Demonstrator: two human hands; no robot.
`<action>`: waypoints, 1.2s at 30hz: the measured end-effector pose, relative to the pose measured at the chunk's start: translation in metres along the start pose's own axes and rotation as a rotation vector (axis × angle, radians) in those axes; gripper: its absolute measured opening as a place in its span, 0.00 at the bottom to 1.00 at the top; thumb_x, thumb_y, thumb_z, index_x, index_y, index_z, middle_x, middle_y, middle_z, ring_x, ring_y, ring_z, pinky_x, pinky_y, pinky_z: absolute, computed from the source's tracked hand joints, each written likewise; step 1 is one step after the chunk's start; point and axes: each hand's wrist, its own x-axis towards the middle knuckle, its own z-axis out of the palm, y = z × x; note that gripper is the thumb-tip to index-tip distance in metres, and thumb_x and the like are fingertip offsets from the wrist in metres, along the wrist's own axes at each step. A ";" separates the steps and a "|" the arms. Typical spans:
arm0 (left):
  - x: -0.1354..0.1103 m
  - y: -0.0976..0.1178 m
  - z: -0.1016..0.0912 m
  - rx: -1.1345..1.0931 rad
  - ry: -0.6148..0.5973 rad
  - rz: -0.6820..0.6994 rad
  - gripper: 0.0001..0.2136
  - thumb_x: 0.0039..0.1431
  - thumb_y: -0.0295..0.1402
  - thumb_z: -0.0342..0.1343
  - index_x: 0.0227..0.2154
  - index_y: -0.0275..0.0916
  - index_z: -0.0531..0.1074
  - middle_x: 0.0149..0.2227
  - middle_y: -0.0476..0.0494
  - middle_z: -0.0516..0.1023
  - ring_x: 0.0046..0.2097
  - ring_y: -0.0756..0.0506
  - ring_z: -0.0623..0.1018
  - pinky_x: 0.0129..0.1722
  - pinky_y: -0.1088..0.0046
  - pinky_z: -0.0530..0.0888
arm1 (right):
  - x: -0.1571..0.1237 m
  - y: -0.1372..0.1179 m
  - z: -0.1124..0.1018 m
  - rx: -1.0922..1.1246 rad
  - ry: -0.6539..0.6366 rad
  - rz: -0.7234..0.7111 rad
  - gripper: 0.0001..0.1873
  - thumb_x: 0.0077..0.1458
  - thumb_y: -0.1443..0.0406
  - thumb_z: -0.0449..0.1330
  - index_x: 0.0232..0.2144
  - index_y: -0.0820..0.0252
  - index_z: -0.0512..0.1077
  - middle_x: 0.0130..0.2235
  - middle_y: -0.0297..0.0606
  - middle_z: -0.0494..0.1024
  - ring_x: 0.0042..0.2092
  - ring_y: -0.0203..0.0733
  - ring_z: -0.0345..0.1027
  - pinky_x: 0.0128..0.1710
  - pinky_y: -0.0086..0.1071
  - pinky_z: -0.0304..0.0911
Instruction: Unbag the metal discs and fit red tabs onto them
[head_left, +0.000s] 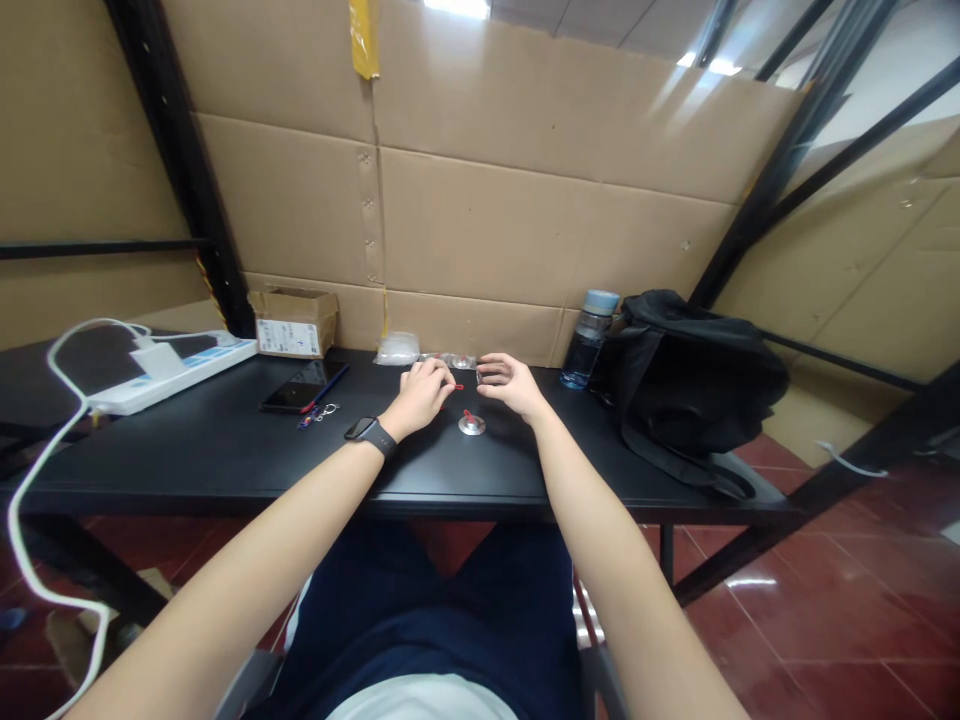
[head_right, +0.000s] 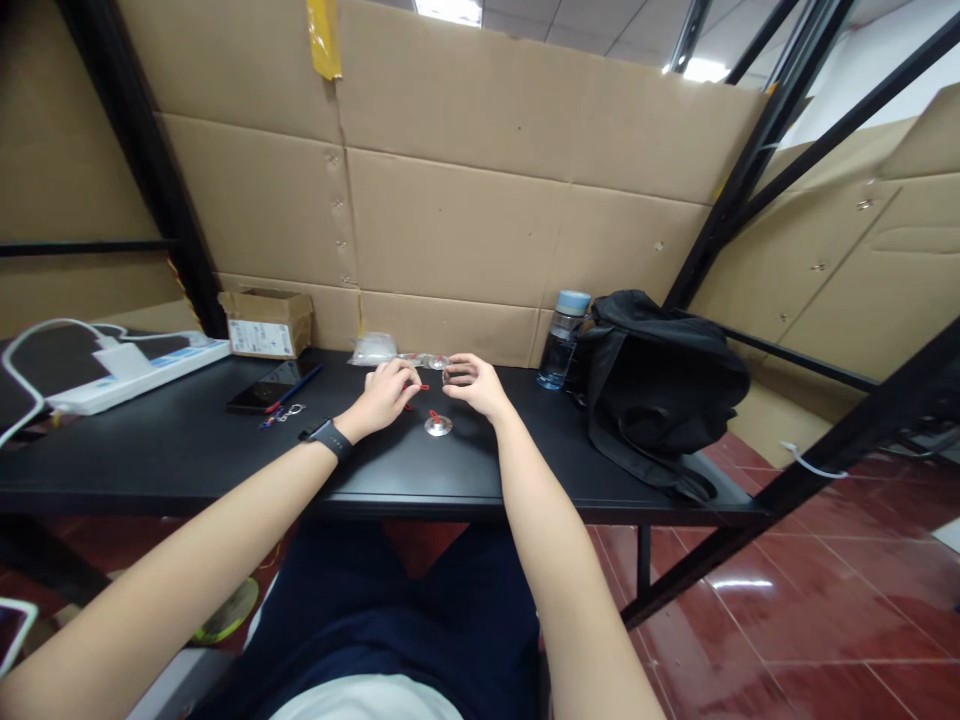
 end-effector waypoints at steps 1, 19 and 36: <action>0.000 0.001 0.000 -0.006 0.019 0.003 0.09 0.70 0.37 0.48 0.42 0.44 0.72 0.52 0.41 0.71 0.55 0.39 0.68 0.51 0.60 0.64 | -0.001 -0.002 0.004 0.052 -0.023 0.005 0.34 0.35 0.64 0.75 0.48 0.55 0.72 0.47 0.40 0.80 0.44 0.44 0.77 0.51 0.45 0.72; -0.002 0.019 -0.009 0.004 0.061 0.051 0.09 0.68 0.36 0.49 0.40 0.42 0.74 0.54 0.39 0.70 0.56 0.37 0.66 0.53 0.57 0.63 | -0.012 -0.014 0.018 0.231 -0.212 0.052 0.33 0.39 0.65 0.76 0.49 0.53 0.74 0.49 0.39 0.79 0.51 0.46 0.73 0.53 0.43 0.72; -0.003 0.020 -0.006 0.045 0.102 0.062 0.06 0.66 0.34 0.51 0.37 0.42 0.74 0.52 0.40 0.72 0.55 0.37 0.68 0.49 0.56 0.65 | -0.009 -0.009 0.019 0.207 -0.205 0.043 0.34 0.38 0.65 0.76 0.50 0.54 0.74 0.48 0.41 0.80 0.51 0.46 0.74 0.52 0.42 0.73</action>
